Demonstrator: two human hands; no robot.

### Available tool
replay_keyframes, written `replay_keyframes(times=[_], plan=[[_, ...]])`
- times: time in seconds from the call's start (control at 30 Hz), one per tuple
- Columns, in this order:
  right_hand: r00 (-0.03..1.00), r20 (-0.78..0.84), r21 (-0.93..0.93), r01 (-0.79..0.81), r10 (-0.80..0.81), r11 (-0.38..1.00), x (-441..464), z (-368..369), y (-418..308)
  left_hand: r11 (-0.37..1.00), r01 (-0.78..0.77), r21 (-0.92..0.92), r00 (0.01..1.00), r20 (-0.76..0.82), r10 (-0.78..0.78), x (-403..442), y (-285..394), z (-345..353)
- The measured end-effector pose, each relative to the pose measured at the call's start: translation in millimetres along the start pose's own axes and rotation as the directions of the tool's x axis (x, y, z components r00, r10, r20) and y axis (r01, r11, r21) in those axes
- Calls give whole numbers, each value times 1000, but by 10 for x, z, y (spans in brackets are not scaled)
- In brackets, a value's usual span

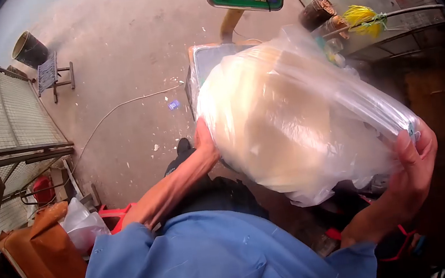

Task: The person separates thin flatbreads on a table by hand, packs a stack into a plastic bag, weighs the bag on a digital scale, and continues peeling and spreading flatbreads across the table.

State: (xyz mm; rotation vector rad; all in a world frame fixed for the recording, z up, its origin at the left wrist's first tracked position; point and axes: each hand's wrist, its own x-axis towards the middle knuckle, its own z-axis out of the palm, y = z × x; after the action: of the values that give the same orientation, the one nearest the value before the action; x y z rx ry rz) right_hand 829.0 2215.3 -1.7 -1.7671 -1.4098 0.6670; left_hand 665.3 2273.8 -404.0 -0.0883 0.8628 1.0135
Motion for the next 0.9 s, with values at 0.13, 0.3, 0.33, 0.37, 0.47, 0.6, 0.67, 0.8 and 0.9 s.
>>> replay_keyframes(times=[0.13, 0.3, 0.33, 0.37, 0.47, 0.6, 0.67, 0.8, 0.9], plan=[[1000, 2, 48, 4, -4, 999, 425, 276, -79, 999, 14, 50, 999, 29, -16, 423, 327, 205], [994, 92, 73, -74, 67, 995, 755, 557, -160, 982, -38, 185, 916, 400, -40, 1038, 581, 140], [988, 133, 74, -93, 83, 993, 784, 635, -183, 978, -42, 205, 898, 436, -53, 1141, 607, 101], [987, 98, 10, -130, 128, 992, 813, 717, -210, 980, -13, 199, 910, 409, -71, 1251, 598, 57], [980, 121, 138, -177, 161, 975, 850, 703, -145, 984, 80, 160, 972, 206, -113, 1505, 536, -125], [976, 155, -400, 202, -152, 894, 862, 555, -12, 687, 65, 723, 975, -193, 112, 1213, 826, -153], [972, 15, -481, 211, -233, 851, 780, 470, -27, 646, -218, 732, 907, -94, 412, 973, 1089, -216], [922, -243, -557, 122, -302, 821, 484, 8, 147, 733, -345, 586, 869, -96, 485, 571, 1622, -217], [828, -336, -515, 238, -449, 824, 320, -253, 377, 640, -509, 576, 802, 47, 596, 135, 1859, 107]])
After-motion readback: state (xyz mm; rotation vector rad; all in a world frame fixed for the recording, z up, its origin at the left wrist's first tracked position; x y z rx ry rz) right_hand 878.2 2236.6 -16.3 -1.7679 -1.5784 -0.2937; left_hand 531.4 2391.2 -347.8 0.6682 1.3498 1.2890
